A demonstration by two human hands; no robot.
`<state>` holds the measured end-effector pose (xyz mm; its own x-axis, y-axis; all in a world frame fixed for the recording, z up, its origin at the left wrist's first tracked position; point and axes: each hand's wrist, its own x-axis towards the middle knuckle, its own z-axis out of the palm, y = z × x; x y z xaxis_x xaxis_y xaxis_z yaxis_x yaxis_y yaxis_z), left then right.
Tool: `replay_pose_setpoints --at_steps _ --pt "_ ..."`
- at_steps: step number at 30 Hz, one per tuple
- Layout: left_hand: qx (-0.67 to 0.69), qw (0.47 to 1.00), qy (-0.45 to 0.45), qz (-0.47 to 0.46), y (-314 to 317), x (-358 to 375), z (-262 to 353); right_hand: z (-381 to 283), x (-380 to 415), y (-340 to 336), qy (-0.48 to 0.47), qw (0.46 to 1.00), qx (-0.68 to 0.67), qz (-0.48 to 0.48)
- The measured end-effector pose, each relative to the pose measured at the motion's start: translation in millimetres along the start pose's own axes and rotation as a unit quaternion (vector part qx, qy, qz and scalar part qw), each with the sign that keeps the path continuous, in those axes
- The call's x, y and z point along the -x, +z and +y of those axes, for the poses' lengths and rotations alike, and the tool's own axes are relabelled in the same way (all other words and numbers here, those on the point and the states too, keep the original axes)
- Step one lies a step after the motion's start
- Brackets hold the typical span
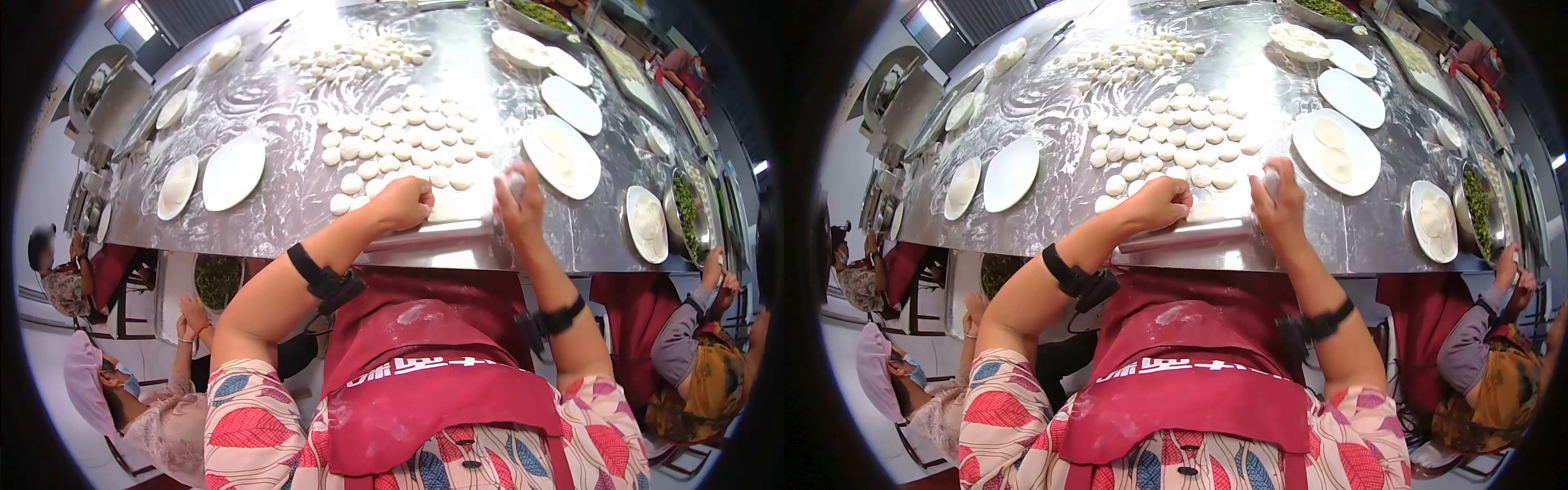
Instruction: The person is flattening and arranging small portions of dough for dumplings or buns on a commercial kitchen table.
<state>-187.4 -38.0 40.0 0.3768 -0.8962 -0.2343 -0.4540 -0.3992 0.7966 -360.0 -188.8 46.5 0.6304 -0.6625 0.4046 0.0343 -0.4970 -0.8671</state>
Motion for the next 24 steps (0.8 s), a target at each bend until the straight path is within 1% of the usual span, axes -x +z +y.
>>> replay_pose_setpoints --at_steps 2,3,4,6,7,8,10,11,14,15,16,18,19,22,23,24 --pt "-0.110 0.991 0.039 0.064 0 -1 15 13 -32 18 -0.048 0.998 0.028 0.003" --pt "-0.116 0.984 0.069 0.116 5 -6 16 9 -38 20 -0.034 0.999 0.014 -0.012" --pt "-0.108 0.988 0.071 0.087 5 -12 14 4 -41 21 -0.020 0.999 0.001 -0.028" --pt "-0.083 0.993 0.075 0.027 5 -20 10 3 -26 11 -0.012 1.000 0.008 -0.019" --pt "-0.118 0.988 0.091 0.045 6 -19 8 2 -13 3 -0.008 1.000 0.015 -0.017" --pt "-0.067 0.996 0.059 0.030 7 -16 4 -4 5 -7 -0.004 1.000 0.019 -0.011" --pt "0.031 0.999 -0.009 0.004 4 -7 -3 -3 31 -15 -0.012 0.999 -0.039 -0.005" --pt "0.070 0.997 -0.026 -0.014 4 -2 -6 -3 26 -13 -0.015 1.000 -0.019 -0.006" --pt "-0.066 0.996 0.048 0.028 1 9 9 3 -8 6 -0.016 0.999 0.029 0.017" --pt "-0.115 0.990 0.046 0.070 2 5 11 14 -29 17 -0.051 0.997 0.049 0.021" --pt "-0.106 0.991 0.046 0.066 4 -3 10 17 -41 25 -0.087 0.993 0.071 0.025" --pt "-0.083 0.993 0.046 0.065 3 -18 10 10 -41 23 -0.055 0.997 0.050 0.008" --pt "-0.061 0.995 0.066 0.032 1 -21 8 6 -38 21 -0.037 0.998 0.043 -0.004" --pt "-0.113 0.991 0.069 0.018 1 -19 1 3 11 -6 0.003 1.000 0.028 0.009" --pt "-0.077 0.996 0.045 0.022 -1 -8 8 -2 28 -14 -0.017 1.000 0.001 0.005" --pt "-0.062 0.997 0.041 0.013 -4 -6 8 -4 37 -12 -0.033 0.999 -0.039 0.016"
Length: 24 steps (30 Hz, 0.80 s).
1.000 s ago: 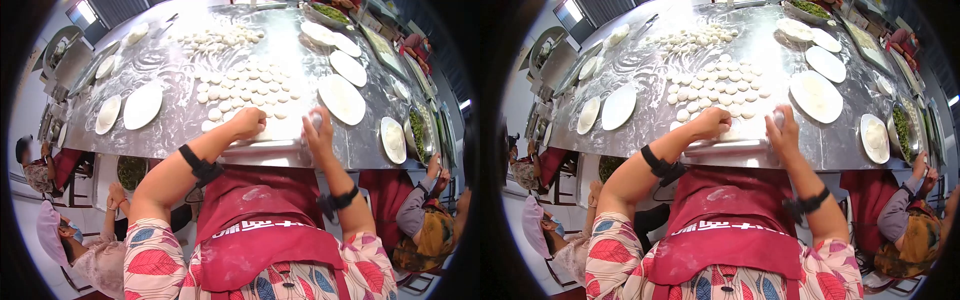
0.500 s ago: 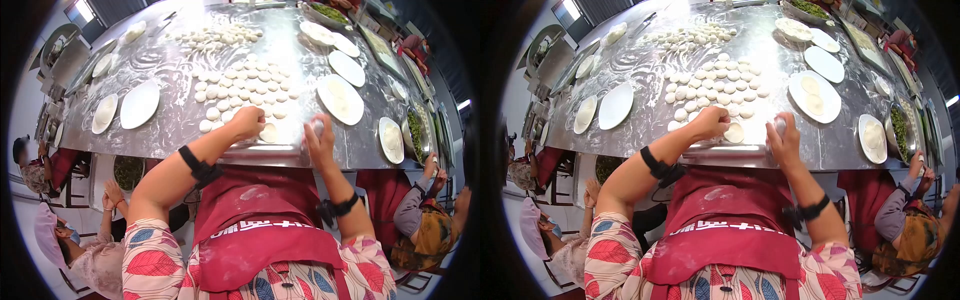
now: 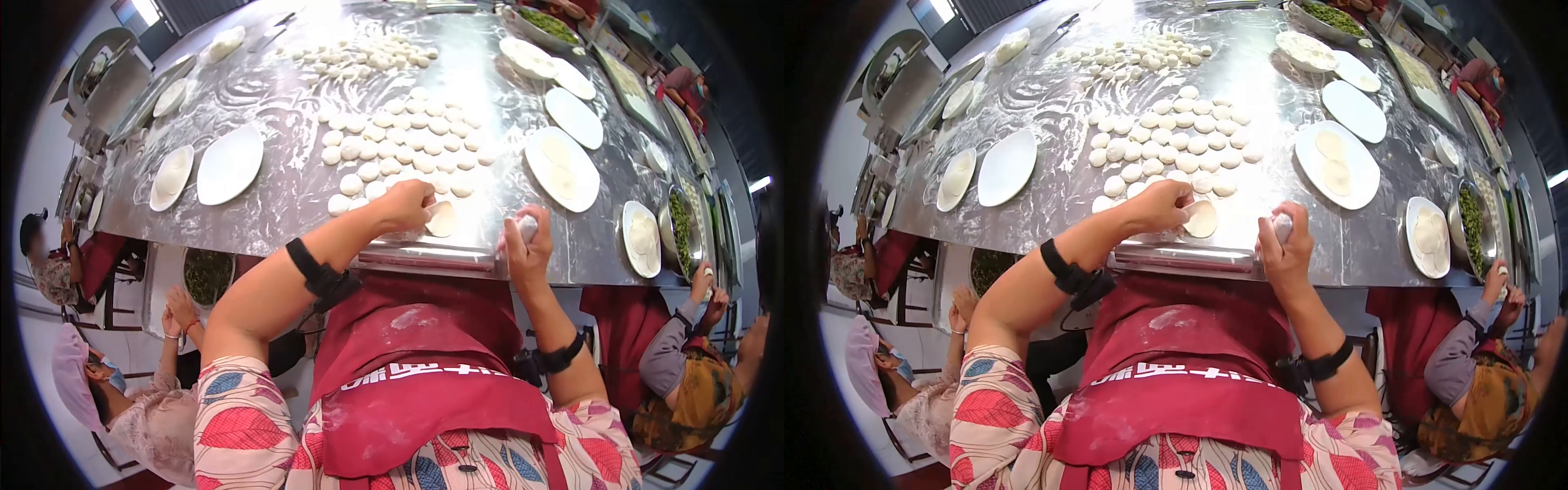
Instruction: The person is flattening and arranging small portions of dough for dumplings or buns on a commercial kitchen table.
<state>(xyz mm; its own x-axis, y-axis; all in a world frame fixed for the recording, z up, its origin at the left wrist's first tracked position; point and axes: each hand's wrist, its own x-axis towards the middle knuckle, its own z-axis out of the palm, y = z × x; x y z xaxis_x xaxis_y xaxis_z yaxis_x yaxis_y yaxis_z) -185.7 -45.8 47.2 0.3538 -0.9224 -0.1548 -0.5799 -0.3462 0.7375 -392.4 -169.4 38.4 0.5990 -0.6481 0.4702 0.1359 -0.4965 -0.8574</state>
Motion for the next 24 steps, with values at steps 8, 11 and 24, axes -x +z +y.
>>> replay_pose_setpoints --at_steps 8,11,24 --pt "-0.052 0.998 0.010 0.028 12 -17 5 25 -75 38 -0.023 0.995 0.094 -0.003" --pt "-0.041 0.998 0.040 -0.026 6 -13 4 10 -40 13 0.028 0.996 0.081 -0.018" --pt "-0.042 0.997 0.043 -0.041 5 -15 6 11 -51 25 0.013 0.997 0.080 0.005"
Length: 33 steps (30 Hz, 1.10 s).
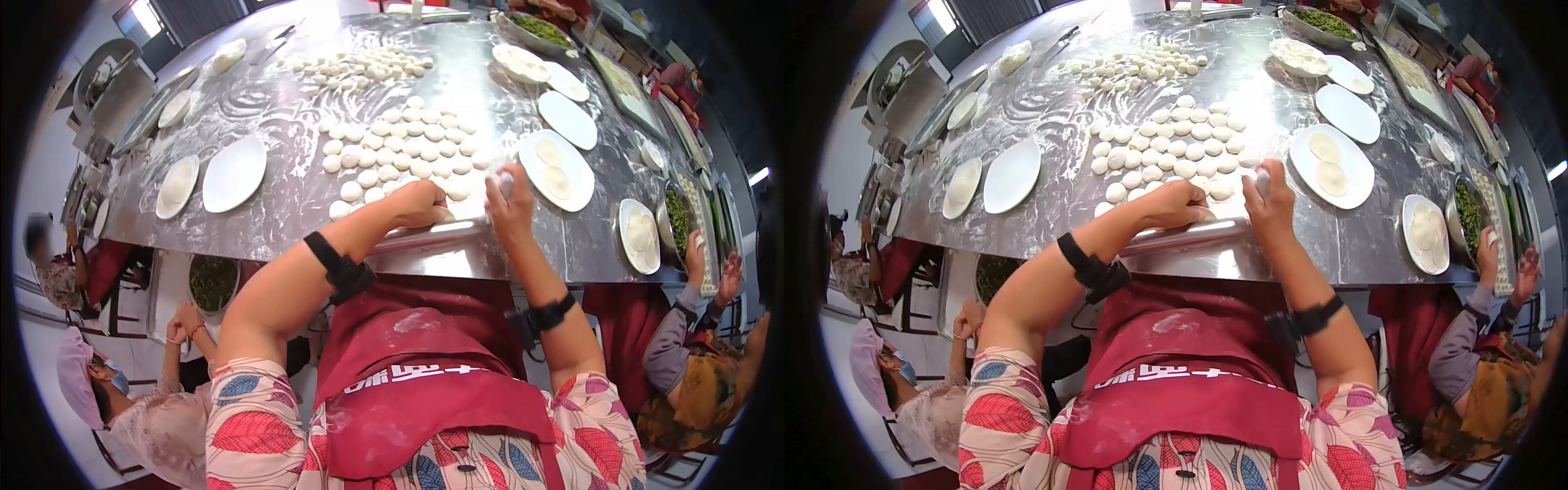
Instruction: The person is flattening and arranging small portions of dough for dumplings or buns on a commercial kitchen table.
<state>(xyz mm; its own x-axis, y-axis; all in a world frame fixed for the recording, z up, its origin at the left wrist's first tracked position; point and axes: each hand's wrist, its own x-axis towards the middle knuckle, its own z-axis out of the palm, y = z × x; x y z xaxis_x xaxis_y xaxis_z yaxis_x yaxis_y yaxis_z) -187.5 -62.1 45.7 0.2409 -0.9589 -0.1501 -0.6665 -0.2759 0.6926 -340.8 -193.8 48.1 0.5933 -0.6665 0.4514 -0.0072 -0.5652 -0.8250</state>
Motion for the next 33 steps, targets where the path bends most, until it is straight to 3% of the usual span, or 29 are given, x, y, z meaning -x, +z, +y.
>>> replay_pose_setpoints --at_steps 2,3,6,9,12,14,17,20,24,27,29,33 --pt "-0.057 0.998 0.008 -0.026 -2 3 -2 -7 33 -19 0.023 1.000 -0.016 -0.001" --pt "-0.029 0.999 0.013 0.013 1 5 -7 -8 48 -26 -0.013 1.000 -0.015 0.004" --pt "0.134 0.990 -0.049 -0.007 5 14 -13 -12 63 -27 -0.017 0.998 -0.060 0.019" --pt "0.026 1.000 0.006 0.011 3 17 -1 -7 24 -12 0.003 1.000 -0.010 0.008" --pt "-0.005 0.997 -0.023 0.071 5 1 0 12 -22 16 -0.054 0.998 0.016 0.004" --pt "0.010 0.998 -0.043 0.046 5 -6 0 9 -27 20 -0.037 0.999 -0.002 -0.016" --pt "-0.019 1.000 -0.002 -0.016 0 -5 0 -1 6 -6 0.007 1.000 -0.005 -0.011" --pt "0.042 0.999 -0.022 -0.001 2 2 -6 -6 53 -27 -0.002 0.998 -0.068 0.002" --pt "0.048 0.999 0.007 -0.005 4 10 -1 -5 24 -13 0.029 0.999 -0.033 -0.001" --pt "-0.002 0.998 -0.018 0.059 7 0 5 7 -14 8 -0.035 0.999 0.007 -0.004" --pt "0.023 0.999 -0.026 0.026 7 -9 5 8 -22 14 -0.042 0.999 -0.013 -0.018" --pt "0.024 1.000 -0.006 0.010 7 -4 -1 -1 30 -21 0.015 0.999 -0.036 -0.021"
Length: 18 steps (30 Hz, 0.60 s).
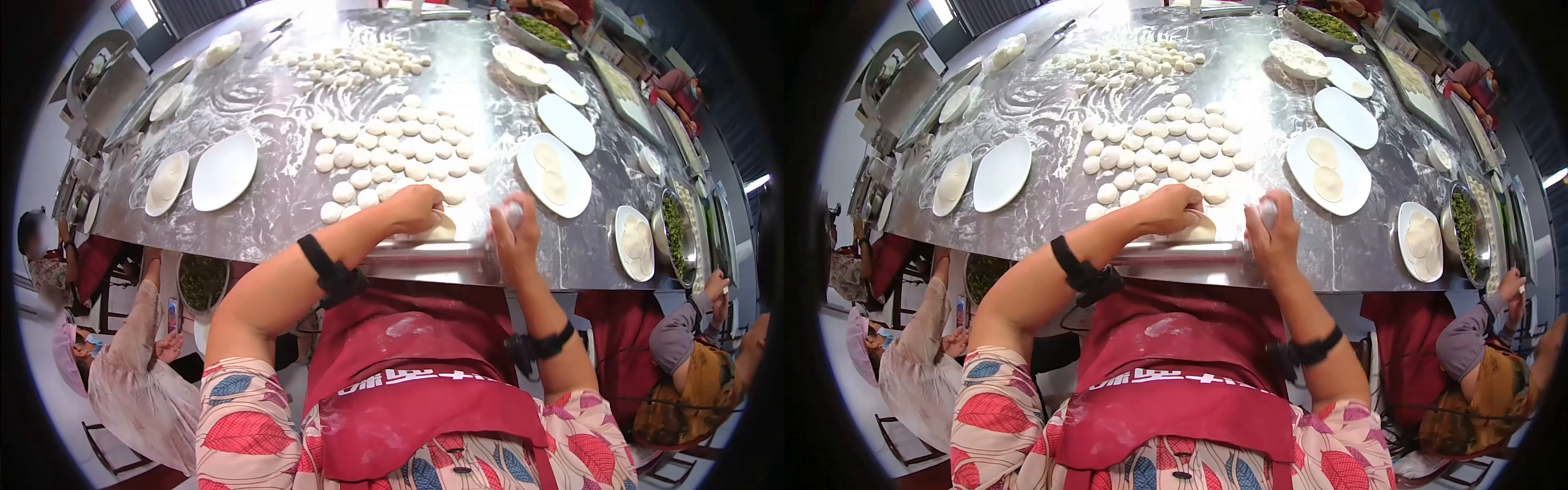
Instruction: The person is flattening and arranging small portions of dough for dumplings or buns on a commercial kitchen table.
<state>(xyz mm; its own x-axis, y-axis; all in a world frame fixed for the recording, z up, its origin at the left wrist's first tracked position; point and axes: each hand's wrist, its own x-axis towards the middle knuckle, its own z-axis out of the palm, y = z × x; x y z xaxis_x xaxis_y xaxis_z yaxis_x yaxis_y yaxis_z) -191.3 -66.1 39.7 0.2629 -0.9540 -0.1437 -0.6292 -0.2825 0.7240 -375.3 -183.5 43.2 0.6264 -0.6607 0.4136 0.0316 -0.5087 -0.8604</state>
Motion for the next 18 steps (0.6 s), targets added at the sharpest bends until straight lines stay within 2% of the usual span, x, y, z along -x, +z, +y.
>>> replay_pose_setpoints --at_steps 2,5,8,10,13,15,16,17,18 --pt "0.024 1.000 -0.015 0.009 -1 8 -6 0 27 -7 -0.010 0.998 -0.057 0.013" --pt "0.037 0.999 -0.010 -0.034 -6 22 -3 -7 8 1 -0.015 1.000 0.005 0.016" --pt "-0.017 1.000 -0.003 0.019 -5 14 -5 11 -40 27 -0.026 0.999 0.036 0.020" --pt "-0.015 0.999 -0.038 0.016 -7 12 -4 15 -50 33 -0.047 0.997 0.061 0.015" --pt "-0.008 0.999 -0.044 -0.009 -7 16 -4 3 -24 14 -0.076 0.995 0.063 0.019" --pt "-0.053 0.998 0.008 0.030 -3 22 -2 -4 3 -1 -0.065 0.997 0.045 0.019" --pt "-0.023 0.999 0.015 0.033 -1 16 0 -8 15 -6 -0.083 0.995 0.054 0.014" --pt "0.007 0.999 0.022 0.034 0 9 0 -15 24 -10 -0.051 0.998 0.023 0.005" --pt "0.036 0.998 0.028 0.035 -2 2 5 -13 30 -12 -0.078 0.996 0.031 0.014"
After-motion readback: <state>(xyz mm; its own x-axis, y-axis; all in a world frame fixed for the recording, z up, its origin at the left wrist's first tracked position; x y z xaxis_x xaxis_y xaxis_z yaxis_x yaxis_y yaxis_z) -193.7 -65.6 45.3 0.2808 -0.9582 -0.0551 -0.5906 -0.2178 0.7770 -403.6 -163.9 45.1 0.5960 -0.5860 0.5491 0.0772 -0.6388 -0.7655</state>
